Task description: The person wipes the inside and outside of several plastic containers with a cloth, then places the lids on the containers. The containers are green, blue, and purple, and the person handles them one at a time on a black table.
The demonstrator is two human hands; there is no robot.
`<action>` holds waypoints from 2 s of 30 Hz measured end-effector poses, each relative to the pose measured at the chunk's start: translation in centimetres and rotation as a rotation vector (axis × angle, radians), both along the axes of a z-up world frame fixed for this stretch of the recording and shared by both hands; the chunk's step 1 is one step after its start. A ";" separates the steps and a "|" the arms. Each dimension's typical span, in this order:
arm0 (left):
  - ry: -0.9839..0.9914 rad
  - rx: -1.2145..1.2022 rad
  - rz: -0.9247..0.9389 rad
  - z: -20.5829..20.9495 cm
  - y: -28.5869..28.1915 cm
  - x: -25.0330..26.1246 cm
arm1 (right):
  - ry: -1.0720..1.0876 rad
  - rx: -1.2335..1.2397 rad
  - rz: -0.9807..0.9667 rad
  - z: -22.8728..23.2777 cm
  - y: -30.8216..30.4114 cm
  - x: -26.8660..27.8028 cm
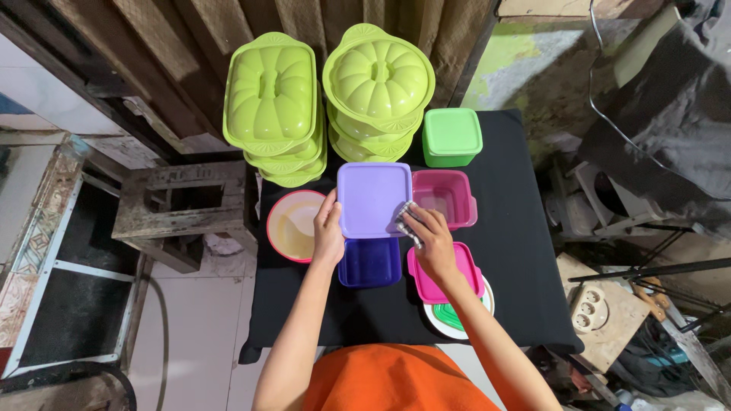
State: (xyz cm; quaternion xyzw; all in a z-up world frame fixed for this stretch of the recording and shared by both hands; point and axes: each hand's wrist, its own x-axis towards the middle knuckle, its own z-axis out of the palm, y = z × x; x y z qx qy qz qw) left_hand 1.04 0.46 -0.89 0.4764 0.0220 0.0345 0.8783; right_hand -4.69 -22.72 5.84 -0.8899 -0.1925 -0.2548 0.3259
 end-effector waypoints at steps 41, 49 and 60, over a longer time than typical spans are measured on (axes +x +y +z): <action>0.013 0.212 -0.070 -1.2 -1.2 -1.7 | 0.025 -0.049 -0.019 3.5 0.2 4.4; 0.079 0.032 -0.011 -3.3 -2.7 -1.8 | 0.084 -0.020 -0.144 0.4 -2.7 2.8; 0.158 -0.090 -0.071 -4.0 -6.7 -2.4 | 0.225 0.051 -0.298 -5.3 -8.2 -2.2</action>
